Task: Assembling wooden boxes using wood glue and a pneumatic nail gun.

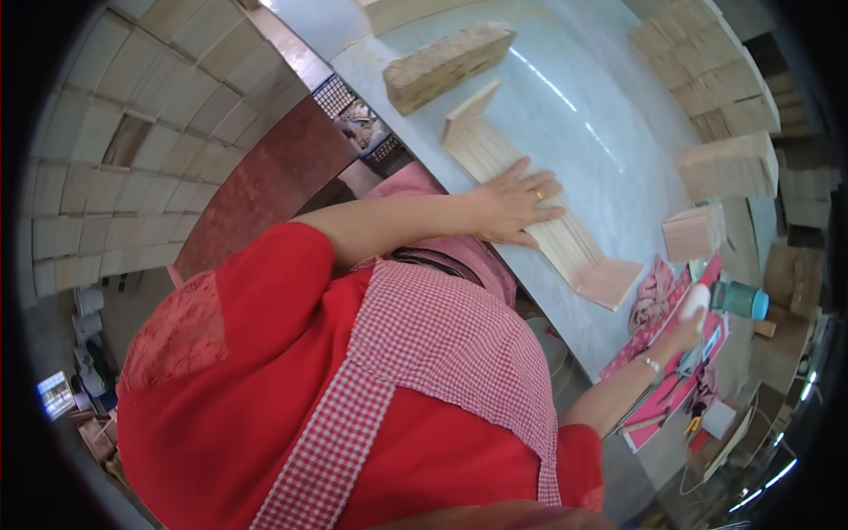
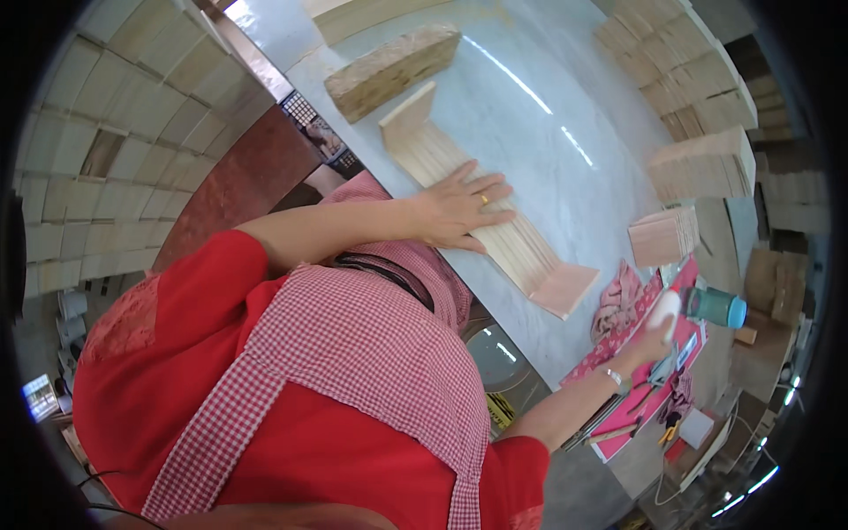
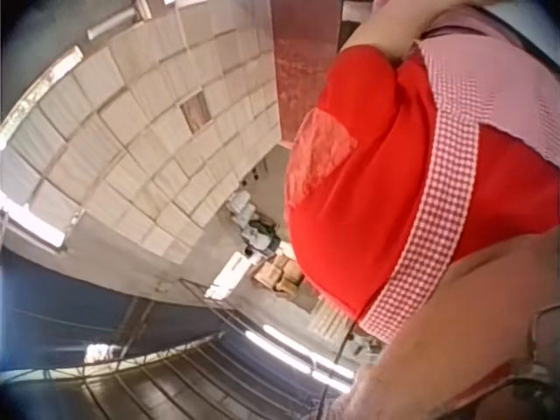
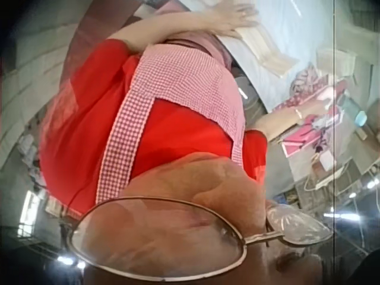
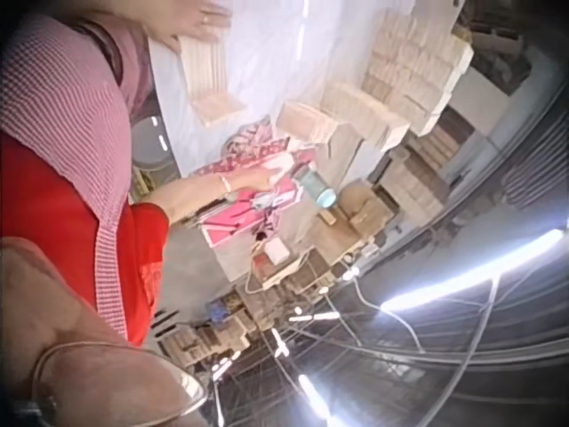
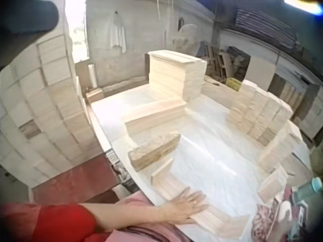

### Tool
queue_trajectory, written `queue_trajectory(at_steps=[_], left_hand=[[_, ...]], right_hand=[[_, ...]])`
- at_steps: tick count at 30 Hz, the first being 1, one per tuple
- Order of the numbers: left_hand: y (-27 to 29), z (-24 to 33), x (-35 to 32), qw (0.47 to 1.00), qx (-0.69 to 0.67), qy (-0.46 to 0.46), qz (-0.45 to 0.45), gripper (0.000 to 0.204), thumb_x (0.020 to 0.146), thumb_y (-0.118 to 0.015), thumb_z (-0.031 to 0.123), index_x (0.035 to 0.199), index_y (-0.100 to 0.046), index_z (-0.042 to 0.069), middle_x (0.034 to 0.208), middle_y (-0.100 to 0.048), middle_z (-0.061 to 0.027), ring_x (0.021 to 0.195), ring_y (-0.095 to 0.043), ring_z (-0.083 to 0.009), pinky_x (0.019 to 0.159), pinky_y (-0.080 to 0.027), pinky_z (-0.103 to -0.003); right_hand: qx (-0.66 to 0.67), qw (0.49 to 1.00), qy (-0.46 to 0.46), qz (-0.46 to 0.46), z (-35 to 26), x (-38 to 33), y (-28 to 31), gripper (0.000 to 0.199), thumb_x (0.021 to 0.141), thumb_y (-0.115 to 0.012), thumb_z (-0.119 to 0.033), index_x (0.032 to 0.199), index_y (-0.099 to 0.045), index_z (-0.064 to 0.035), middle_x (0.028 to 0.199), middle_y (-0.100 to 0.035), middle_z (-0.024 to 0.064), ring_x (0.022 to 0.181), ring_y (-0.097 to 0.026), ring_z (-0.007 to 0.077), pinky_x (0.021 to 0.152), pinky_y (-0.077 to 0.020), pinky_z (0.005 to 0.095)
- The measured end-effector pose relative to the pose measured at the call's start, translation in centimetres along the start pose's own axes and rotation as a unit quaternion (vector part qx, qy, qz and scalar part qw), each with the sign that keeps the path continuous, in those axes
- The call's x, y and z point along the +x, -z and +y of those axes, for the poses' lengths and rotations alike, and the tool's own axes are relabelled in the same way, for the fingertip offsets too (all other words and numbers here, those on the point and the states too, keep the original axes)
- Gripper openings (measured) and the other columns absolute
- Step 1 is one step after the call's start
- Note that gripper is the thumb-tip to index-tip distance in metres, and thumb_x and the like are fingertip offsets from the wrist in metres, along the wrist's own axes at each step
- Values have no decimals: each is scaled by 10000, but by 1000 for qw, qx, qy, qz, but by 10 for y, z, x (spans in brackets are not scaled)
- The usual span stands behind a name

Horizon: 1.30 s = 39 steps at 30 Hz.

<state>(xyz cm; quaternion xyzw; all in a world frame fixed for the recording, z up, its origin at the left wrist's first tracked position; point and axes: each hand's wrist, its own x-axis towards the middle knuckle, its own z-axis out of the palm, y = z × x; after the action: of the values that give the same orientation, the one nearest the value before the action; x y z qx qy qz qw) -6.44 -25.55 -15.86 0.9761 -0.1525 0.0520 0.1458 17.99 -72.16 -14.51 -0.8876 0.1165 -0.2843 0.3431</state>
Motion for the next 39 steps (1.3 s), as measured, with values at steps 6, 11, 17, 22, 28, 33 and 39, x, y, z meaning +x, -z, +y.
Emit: queue_trajectory(at_steps=[6,11,17,22,28,33,39], left_hand=[[-6,4,20,999,-11,-30,1,698,932,-507,575,1467,-421,135,1543,-328,-188,1461,-231,-376,1169,-144,-622],[-11,12,28,999,-6,-36,37,715,926,-512,581,1466,-417,123,1541,-331,-189,1461,-227,-379,1155,-144,-650],[-1,3,23,999,12,9,35,726,897,-524,593,1456,-424,140,1554,-333,-168,1461,-237,-388,1125,-199,-671],[-15,-3,19,998,-36,14,49,685,892,-518,570,1451,-431,184,1548,-360,-151,1446,-277,-398,1110,-236,-667],[-30,-5,24,997,-73,11,36,615,905,-506,503,1447,-438,219,1515,-416,-144,1419,-339,-391,1105,-251,-664],[-30,-4,23,994,-89,11,67,586,903,-529,450,1426,-458,196,1474,-459,-143,1399,-369,-375,1108,-282,-627],[-35,-6,30,992,-72,-10,106,644,890,-552,478,1429,-440,144,1443,-461,-153,1390,-360,-363,1140,-245,-582]], right_hand=[[435,899,-49,23,-121,-86,73,373,882,-732,-245,1015,-612,82,747,-578,84,629,-561,191,538,-427,300],[443,890,-49,-98,-223,-191,56,470,845,-741,-273,1107,-563,73,941,-602,136,649,-592,213,497,-439,267],[428,849,30,-308,-288,-272,20,557,862,-723,-318,1238,-481,14,983,-592,138,603,-569,169,442,-427,257],[366,850,155,-347,-303,-278,0,574,834,-763,-242,1255,-464,9,1025,-585,142,632,-590,173,481,-470,258],[338,847,129,-389,-307,-277,1,633,751,-819,-147,1249,-465,20,1217,-506,126,1098,-541,225,949,-473,364],[326,848,236,-344,-316,-275,-2,551,781,-793,-119,1230,-497,4,1167,-544,108,1011,-582,213,863,-508,331],[315,845,261,-343,-322,-270,-5,565,762,-803,-105,1223,-498,9,1170,-542,119,1088,-549,231,951,-467,367]])
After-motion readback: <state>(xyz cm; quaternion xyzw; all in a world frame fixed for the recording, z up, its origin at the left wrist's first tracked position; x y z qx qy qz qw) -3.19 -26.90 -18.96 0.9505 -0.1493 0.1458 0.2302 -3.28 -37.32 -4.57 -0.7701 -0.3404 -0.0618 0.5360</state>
